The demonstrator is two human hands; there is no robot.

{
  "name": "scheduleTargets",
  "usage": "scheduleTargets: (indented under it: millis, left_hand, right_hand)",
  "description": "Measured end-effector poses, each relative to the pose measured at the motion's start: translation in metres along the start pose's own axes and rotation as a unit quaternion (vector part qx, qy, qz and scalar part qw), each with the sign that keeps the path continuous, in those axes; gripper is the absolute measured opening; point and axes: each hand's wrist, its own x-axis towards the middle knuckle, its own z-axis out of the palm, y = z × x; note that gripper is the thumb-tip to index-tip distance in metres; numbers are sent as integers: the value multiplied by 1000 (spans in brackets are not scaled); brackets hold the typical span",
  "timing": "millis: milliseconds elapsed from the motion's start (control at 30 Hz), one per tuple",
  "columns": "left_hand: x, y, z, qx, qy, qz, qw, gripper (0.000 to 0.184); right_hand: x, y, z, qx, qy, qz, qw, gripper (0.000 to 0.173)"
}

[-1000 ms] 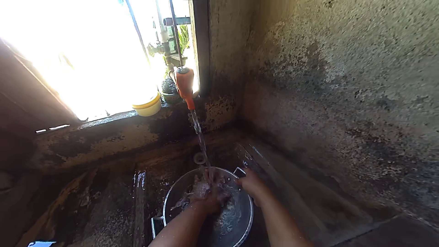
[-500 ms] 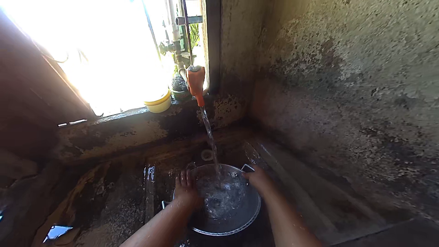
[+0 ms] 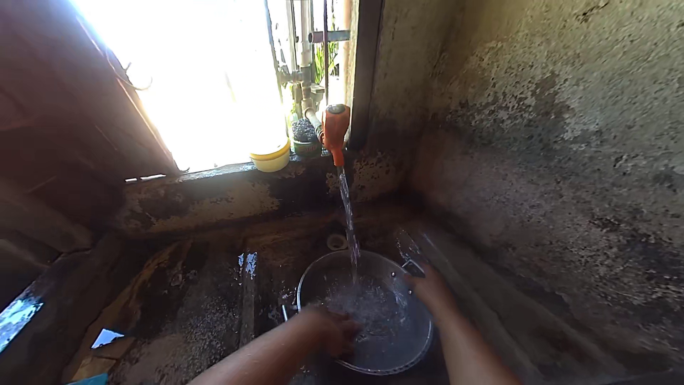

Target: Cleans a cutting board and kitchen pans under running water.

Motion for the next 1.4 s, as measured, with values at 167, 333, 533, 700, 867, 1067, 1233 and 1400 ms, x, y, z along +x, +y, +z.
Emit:
scheduleTargets:
  millis: [167,333,533,700,867,1067,1233,1400]
  left_hand:
    - [-51,-43,5,-169,212,-242,932,91]
    - [-63,-29,45,-464,276,-249,804,92]
    - [-67,-36,49,-492,335,-204,778,116]
    - [-66,-43,45,-500,307,-211,782,114]
    - [-68,-46,47,-523,304,-194,772,111]
    - [-61,-52,44,-527,314,-187,767,107]
    - [-59,-54,47,-522,332,-204,759,101]
    - [-54,-54,46,-548,348,-196,735,98]
  right_hand:
    - [-38,-25,27,-309,43,-164,936,65]
    - [-70,-46,113,-375,-234,-363,820,61]
    - [-28,-44,124,-346,-148,-299,877,73]
    - [-30,-50,149,-257,-130,-315,904,70]
    - [-29,-55,179,-229,-58,-328,915,60]
    - [-51,-77,165,-271,-104,-262,920,65]
    - [-35,-36,95,-429,-321,-329,777,60]
    - [-11,-20,23,-470,-102,-191,856,92]
